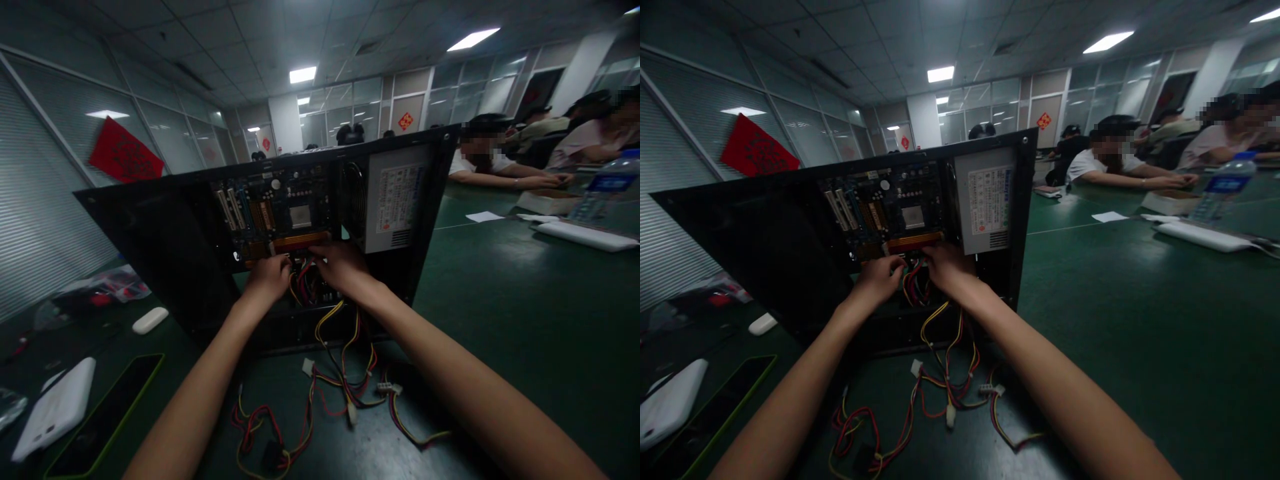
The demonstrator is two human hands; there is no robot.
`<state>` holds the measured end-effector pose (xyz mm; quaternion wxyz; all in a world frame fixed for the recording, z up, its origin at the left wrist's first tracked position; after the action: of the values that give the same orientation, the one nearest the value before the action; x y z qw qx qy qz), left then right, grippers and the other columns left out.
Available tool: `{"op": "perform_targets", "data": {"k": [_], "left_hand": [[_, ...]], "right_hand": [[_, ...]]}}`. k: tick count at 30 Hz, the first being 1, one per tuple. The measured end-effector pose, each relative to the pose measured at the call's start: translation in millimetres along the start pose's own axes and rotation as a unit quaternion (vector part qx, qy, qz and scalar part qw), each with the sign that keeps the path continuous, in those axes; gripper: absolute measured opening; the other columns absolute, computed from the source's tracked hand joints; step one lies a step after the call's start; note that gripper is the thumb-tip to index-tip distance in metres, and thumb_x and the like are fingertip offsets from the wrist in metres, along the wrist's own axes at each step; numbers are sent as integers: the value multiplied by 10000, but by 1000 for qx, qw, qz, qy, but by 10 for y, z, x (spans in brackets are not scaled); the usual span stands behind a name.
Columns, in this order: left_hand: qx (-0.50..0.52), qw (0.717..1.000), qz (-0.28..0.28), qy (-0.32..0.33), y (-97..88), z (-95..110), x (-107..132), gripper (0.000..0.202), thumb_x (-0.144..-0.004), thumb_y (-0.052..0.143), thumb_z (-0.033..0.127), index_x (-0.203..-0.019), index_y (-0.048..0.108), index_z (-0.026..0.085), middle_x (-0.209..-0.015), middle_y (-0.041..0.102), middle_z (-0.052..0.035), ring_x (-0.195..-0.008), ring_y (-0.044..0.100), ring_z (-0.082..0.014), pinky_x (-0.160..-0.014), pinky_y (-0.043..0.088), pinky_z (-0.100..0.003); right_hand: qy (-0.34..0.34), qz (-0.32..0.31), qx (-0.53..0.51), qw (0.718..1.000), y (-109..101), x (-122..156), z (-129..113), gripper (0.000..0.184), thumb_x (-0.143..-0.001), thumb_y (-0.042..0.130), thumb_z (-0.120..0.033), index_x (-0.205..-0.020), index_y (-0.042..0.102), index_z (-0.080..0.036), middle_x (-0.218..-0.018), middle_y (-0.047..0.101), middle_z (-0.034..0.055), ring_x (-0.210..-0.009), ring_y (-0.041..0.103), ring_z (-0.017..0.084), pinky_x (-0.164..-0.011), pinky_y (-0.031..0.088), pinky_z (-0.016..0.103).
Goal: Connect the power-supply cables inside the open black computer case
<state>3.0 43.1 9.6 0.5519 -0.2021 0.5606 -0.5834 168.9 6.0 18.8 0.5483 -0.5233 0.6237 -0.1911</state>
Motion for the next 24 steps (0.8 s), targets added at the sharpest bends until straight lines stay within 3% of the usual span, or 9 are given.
{"op": "perform_targets", "data": {"k": [3,6,10,14,16,19,24], "left_hand": [[31,999,6,-23,-5,-62,-14,250,-887,523,89,-1019,717,176,-1059,753,-109,-1035,695,-287,-884,522,-382],[128,991,25,-4,-41,-50,-47,286,-856,510,29,-1025,697,163,-1061,751,-93,-1025,699,-245,-898,535,-358],[298,954,36,16,-63,-10,-81,271,-823,554,14,-1023,681,146,-1025,759,-73,-959,721,-194,-904,561,-333],[373,928,-5,17,14,3,-78,263,-798,657,70,-1052,689,131,-1046,764,-83,-969,728,-205,-913,575,-354],[373,928,-12,6,43,-14,-70,313,-791,681,77,-1099,686,129,-1071,761,-91,-971,729,-216,-892,584,-358],[303,953,1,6,25,-27,-58,296,-797,705,99,-1091,713,131,-1050,767,-98,-943,734,-234,-869,586,-369],[204,978,22,48,-80,54,-32,243,-868,672,167,-1099,748,177,-1140,752,-67,-1074,699,-244,-986,534,-385]], "right_hand": [[-16,74,-91,993,-56,-52,30,384,-936,522,-157,-1282,679,-219,-1317,672,59,-1235,606,197,-1063,440,311],[-2,106,-170,980,-70,-96,67,378,-928,528,-116,-1265,680,-196,-1292,689,53,-1235,611,173,-1067,446,306],[7,88,-173,981,-66,-96,40,347,-920,538,-105,-1205,711,-201,-1235,719,48,-1188,646,185,-1029,481,315],[-8,69,-121,990,-61,-63,-15,346,-910,558,-119,-1203,718,-214,-1214,729,51,-1138,673,205,-992,500,313],[-9,80,-120,989,-68,-52,-27,343,-918,550,-130,-1204,716,-223,-1215,729,44,-1133,675,199,-991,498,308],[-2,90,-124,988,-76,-42,-37,345,-929,540,-149,-1221,703,-231,-1231,722,31,-1151,664,182,-1010,485,297],[20,51,-123,991,-60,-28,-38,364,-931,536,-163,-1256,684,-233,-1265,707,21,-1188,642,172,-1037,461,279]]}}
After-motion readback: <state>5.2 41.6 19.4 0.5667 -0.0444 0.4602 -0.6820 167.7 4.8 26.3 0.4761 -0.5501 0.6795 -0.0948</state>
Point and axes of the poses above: each hand's wrist, its own x-axis away from the middle knuckle, its own y-axis out of the palm, z = x × y, the point moved 5 cm from there along -x, towards the middle knuckle
